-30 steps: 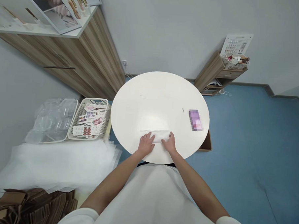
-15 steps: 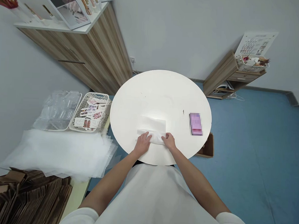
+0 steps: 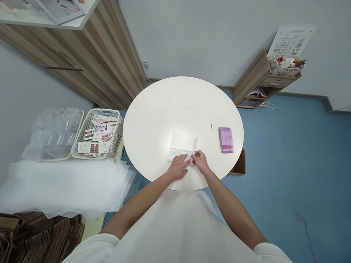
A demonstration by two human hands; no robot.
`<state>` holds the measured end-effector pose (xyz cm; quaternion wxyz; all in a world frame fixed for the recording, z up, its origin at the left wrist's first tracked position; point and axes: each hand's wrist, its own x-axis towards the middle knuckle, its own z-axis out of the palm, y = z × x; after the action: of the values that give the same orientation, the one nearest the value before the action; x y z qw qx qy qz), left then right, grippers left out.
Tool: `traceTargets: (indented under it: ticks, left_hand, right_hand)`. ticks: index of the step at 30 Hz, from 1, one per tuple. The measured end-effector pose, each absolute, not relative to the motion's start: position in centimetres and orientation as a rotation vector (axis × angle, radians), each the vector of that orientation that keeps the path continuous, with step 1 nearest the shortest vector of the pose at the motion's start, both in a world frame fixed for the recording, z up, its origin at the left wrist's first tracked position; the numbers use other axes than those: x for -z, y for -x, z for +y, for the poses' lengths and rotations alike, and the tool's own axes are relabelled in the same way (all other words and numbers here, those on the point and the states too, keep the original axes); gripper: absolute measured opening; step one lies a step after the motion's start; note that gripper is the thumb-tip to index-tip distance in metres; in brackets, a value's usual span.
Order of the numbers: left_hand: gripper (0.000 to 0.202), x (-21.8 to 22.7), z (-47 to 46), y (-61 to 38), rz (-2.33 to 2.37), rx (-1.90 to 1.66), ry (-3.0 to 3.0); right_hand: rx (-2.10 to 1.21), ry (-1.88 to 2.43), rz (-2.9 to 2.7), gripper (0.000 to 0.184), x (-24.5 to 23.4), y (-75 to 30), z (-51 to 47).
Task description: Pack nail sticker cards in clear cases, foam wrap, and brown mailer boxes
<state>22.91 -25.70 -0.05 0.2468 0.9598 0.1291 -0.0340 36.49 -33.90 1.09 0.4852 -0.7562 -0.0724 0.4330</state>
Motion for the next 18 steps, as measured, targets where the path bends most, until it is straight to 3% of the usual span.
traceTargets:
  ticks: [12,18]
  left_hand:
    - [0.053,-0.7,-24.4,-21.7,0.254,0.13,-2.667]
    - [0.055,-0.7,-24.4,-20.7,0.297,0.16,-2.644]
  right_hand:
    - [-0.997,2.118,-0.526,0.028,-0.8,-35.9,-33.4]
    - [-0.853,2.284,-0.927,0.053,-0.3,-35.4,-35.0]
